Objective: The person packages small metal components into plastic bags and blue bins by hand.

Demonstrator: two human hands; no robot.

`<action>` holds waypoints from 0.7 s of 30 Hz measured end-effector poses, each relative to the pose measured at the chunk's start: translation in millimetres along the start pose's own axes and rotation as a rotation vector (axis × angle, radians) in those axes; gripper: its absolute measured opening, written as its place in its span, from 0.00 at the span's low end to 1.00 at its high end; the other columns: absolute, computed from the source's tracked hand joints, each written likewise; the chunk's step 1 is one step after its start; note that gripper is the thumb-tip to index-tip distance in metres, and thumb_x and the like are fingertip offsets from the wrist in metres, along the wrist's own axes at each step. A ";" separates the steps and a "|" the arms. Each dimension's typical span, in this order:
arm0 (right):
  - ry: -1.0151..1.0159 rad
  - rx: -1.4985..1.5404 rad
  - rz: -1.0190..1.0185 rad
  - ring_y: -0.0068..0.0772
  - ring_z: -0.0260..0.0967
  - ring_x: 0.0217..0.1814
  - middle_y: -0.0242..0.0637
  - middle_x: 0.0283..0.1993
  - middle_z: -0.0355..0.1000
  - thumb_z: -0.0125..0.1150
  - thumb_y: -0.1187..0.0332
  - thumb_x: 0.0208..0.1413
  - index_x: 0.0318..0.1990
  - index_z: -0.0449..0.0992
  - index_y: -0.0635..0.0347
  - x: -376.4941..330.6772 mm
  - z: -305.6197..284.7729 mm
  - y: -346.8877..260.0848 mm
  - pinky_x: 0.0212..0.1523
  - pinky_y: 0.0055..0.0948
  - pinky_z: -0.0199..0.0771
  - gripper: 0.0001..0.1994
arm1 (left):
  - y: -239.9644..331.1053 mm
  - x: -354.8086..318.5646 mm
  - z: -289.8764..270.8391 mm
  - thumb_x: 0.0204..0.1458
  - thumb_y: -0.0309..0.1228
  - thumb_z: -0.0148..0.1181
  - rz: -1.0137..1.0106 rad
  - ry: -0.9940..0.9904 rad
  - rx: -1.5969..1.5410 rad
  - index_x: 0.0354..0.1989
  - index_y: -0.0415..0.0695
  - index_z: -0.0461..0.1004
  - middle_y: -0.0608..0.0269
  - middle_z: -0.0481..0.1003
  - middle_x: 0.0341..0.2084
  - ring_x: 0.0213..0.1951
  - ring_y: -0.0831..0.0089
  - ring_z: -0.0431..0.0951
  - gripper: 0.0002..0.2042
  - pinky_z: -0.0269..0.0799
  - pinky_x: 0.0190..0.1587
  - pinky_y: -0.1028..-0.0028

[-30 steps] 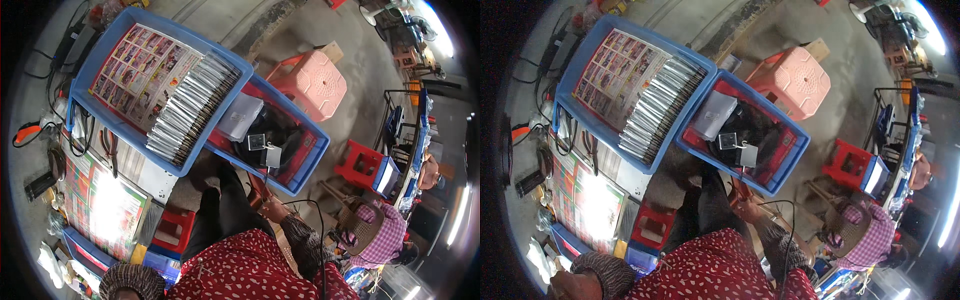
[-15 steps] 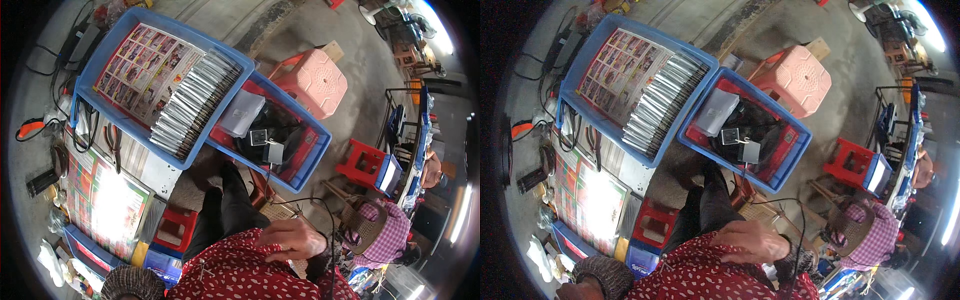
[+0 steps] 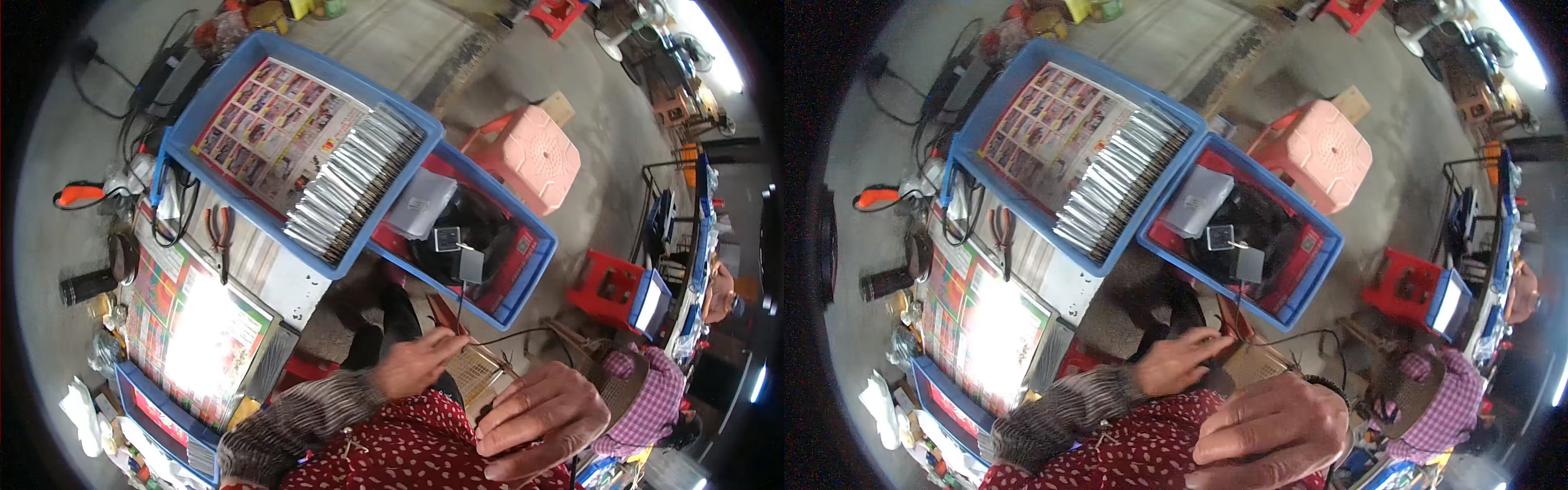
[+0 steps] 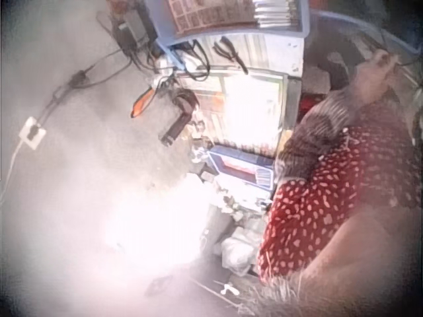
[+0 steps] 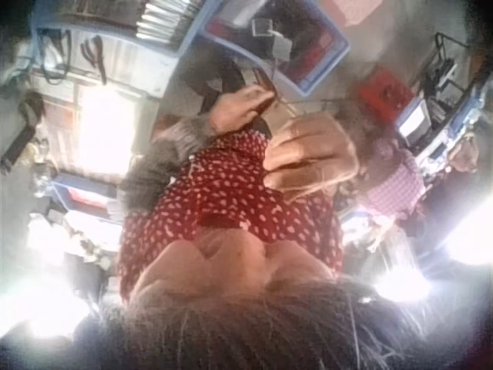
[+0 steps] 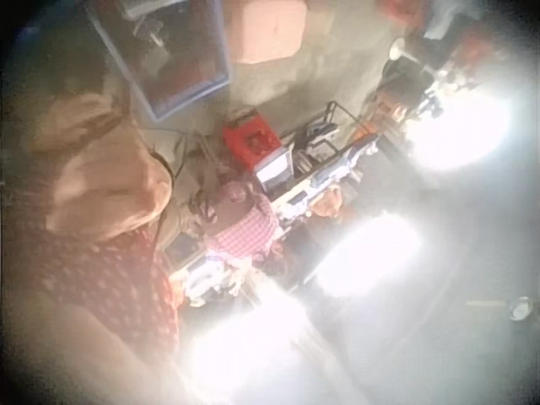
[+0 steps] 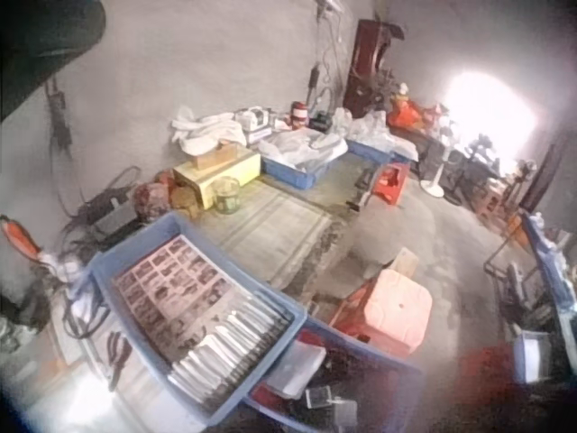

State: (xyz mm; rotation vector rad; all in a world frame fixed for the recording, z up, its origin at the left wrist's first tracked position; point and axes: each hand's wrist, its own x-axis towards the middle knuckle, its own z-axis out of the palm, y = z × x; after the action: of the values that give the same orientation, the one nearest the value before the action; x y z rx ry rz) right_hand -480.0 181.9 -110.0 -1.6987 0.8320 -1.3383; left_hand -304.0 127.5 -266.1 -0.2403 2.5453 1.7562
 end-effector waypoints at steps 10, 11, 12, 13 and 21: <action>-0.131 -0.108 0.007 0.37 0.76 0.31 0.45 0.31 0.73 0.71 0.58 0.43 0.26 0.73 0.67 74.3 -28.9 5.7 0.28 0.29 0.80 0.18 | -21.4 25.4 112.7 0.42 0.26 0.60 0.183 -0.290 -0.254 0.67 0.49 0.41 0.48 0.58 0.54 0.54 0.50 0.64 0.43 0.66 0.49 0.57; -0.146 -0.082 -0.014 0.37 0.76 0.31 0.45 0.31 0.73 0.71 0.58 0.43 0.26 0.73 0.67 81.7 -29.8 11.5 0.28 0.29 0.80 0.18 | -29.0 17.8 104.8 0.42 0.26 0.60 0.184 -0.268 -0.269 0.67 0.49 0.41 0.48 0.58 0.54 0.54 0.50 0.64 0.43 0.67 0.49 0.57; -0.126 -0.116 -0.002 0.37 0.75 0.30 0.46 0.30 0.72 0.70 0.58 0.44 0.29 0.72 0.68 88.9 -29.2 15.9 0.27 0.30 0.80 0.20 | -35.5 9.1 96.9 0.42 0.26 0.60 0.184 -0.245 -0.283 0.67 0.49 0.40 0.48 0.58 0.54 0.54 0.50 0.64 0.43 0.67 0.49 0.57; -0.101 -0.185 0.026 0.36 0.74 0.29 0.48 0.29 0.71 0.69 0.57 0.44 0.32 0.70 0.70 98.7 -31.1 8.2 0.27 0.30 0.79 0.22 | -31.6 10.7 94.4 0.42 0.26 0.60 0.220 -0.238 -0.299 0.67 0.49 0.40 0.48 0.58 0.54 0.54 0.50 0.64 0.43 0.67 0.49 0.57; -0.316 -0.595 -0.086 0.32 0.69 0.30 0.48 0.34 0.68 0.61 0.56 0.53 0.48 0.64 0.75 153.4 -37.8 -10.7 0.29 0.28 0.72 0.27 | 18.8 20.5 183.5 0.43 0.27 0.60 0.405 -0.130 -0.408 0.67 0.50 0.39 0.48 0.59 0.54 0.52 0.49 0.65 0.43 0.67 0.49 0.57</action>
State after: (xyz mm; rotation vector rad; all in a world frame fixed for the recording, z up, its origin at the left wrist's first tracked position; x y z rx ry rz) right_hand -482.3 46.9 -27.4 -2.3521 1.0397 -0.8777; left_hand -337.2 302.9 -317.0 0.3971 2.2358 2.3332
